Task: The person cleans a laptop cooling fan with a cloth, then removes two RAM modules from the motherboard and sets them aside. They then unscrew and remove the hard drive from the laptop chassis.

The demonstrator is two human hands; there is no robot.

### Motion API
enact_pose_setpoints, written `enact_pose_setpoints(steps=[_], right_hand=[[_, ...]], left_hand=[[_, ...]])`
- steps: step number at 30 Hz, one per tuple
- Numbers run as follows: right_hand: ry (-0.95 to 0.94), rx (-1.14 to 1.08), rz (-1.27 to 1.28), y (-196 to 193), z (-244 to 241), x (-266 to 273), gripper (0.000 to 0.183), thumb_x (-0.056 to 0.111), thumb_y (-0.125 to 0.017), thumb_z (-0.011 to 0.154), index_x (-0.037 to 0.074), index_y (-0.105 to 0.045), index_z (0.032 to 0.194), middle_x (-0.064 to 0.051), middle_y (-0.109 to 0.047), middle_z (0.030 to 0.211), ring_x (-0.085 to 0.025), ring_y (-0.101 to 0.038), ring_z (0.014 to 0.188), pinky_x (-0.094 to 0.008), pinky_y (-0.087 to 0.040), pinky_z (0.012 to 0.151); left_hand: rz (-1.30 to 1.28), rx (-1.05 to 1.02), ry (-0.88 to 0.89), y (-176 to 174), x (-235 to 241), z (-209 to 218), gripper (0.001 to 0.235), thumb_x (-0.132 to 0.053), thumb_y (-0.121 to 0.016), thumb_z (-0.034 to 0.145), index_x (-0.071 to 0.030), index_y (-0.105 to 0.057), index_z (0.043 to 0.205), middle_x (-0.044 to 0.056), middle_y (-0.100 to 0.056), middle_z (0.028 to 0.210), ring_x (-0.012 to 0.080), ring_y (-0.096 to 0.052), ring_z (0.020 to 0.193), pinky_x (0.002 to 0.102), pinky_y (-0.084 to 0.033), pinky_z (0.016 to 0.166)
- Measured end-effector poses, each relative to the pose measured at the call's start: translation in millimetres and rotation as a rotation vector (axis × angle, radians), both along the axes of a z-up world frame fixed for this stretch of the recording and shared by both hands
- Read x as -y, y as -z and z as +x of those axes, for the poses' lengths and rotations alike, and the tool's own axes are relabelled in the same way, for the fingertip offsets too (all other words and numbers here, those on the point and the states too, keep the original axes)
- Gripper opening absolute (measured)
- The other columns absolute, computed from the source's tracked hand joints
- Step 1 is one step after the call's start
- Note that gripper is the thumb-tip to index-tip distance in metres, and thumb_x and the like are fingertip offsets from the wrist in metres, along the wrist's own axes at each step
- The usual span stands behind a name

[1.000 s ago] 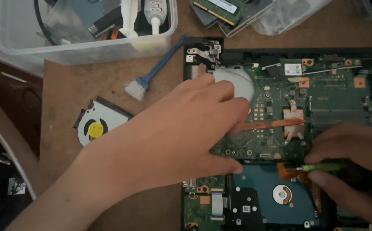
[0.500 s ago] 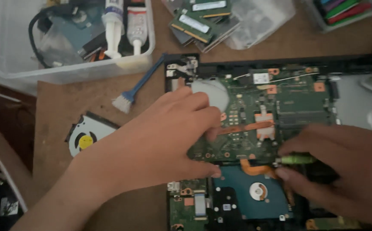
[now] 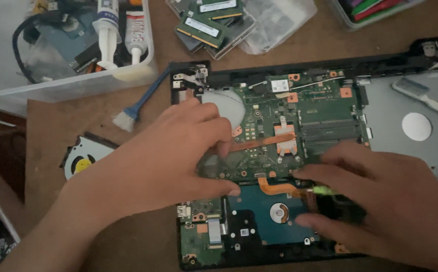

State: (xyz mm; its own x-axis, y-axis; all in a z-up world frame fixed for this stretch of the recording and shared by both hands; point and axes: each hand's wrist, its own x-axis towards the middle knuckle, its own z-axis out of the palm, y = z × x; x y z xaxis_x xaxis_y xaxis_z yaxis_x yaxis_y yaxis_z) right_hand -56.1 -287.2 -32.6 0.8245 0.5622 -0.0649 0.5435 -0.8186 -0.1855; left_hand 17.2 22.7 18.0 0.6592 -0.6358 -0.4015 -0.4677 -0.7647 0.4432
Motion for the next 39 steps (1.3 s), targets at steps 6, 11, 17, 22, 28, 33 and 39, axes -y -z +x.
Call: enact_pose_setpoints(steps=[6, 11, 17, 22, 28, 33, 39], right_hand=[[-0.045, 0.091, 0.070, 1, -1, -7, 0.044, 0.056, -0.072, 0.083, 0.033, -0.070, 0.122, 0.004, -0.065, 0.108, -0.019, -0.068, 0.059, -0.041, -0.055, 0.046], [-0.058, 0.131, 0.115, -4, 0, -14, 0.039, 0.050, -0.076, 0.083, 0.028, -0.073, 0.115, 0.002, -0.066, 0.106, -0.019, -0.070, 0.071, -0.038, -0.054, 0.046], [-0.046, 0.104, 0.107, 0, -1, -12, 0.039, 0.049, -0.075, 0.083, 0.027, -0.072, 0.114, 0.002, -0.069, 0.112, -0.022, -0.073, 0.077, -0.044, -0.059, 0.051], [-0.020, 0.096, 0.140, 1, -3, -13, 0.037, 0.047, -0.075, 0.083, 0.027, -0.072, 0.115, 0.003, -0.069, 0.114, -0.022, -0.072, 0.070, -0.045, -0.059, 0.053], [-0.029, 0.086, 0.093, 5, -5, -7, 0.043, 0.050, -0.069, 0.085, 0.031, -0.069, 0.124, 0.003, -0.067, 0.122, -0.025, -0.072, 0.084, -0.050, -0.061, 0.061], [-0.032, 0.097, 0.130, 2, -6, -10, 0.039, 0.046, -0.071, 0.085, 0.028, -0.072, 0.119, 0.003, -0.069, 0.115, -0.022, -0.072, 0.073, -0.047, -0.060, 0.055], [-0.079, 0.093, 0.130, -1, -5, -11, 0.038, 0.042, -0.075, 0.083, 0.028, -0.071, 0.119, 0.002, -0.069, 0.113, -0.023, -0.072, 0.080, -0.047, -0.062, 0.063]], left_hand=[[-0.090, 0.043, 0.012, 6, -3, -2, 0.043, -0.058, -0.090, 0.084, -0.026, -0.063, 0.093, -0.006, -0.058, 0.095, 0.0168, -0.052, 0.095, 0.032, -0.041, 0.085], [-0.196, 0.153, 0.112, 15, -1, -4, 0.046, -0.060, -0.087, 0.083, -0.023, -0.066, 0.100, -0.002, -0.058, 0.095, 0.0210, -0.053, 0.092, 0.038, -0.038, 0.091], [-0.336, 0.191, 0.156, 15, 7, -11, 0.047, -0.059, -0.077, 0.088, -0.020, -0.067, 0.112, 0.002, -0.057, 0.106, 0.0236, -0.052, 0.100, 0.042, -0.040, 0.089], [-0.512, 0.283, 0.264, 19, 12, -16, 0.035, -0.040, -0.080, 0.092, -0.016, -0.070, 0.115, 0.008, -0.047, 0.104, 0.0295, -0.050, 0.094, 0.046, -0.042, 0.082], [-0.431, 0.259, 0.297, 20, 11, -13, 0.025, -0.038, -0.076, 0.094, -0.019, -0.073, 0.110, 0.007, -0.053, 0.103, 0.0269, -0.051, 0.089, 0.044, -0.043, 0.080], [-0.440, 0.284, 0.301, 21, 12, -14, 0.033, -0.037, -0.075, 0.095, -0.017, -0.070, 0.121, 0.008, -0.048, 0.102, 0.0281, -0.049, 0.087, 0.044, -0.042, 0.079], [-0.515, 0.178, 0.241, 22, 15, -17, 0.024, -0.033, -0.071, 0.097, -0.016, -0.070, 0.113, 0.006, -0.055, 0.104, 0.0266, -0.052, 0.092, 0.042, -0.042, 0.081]])
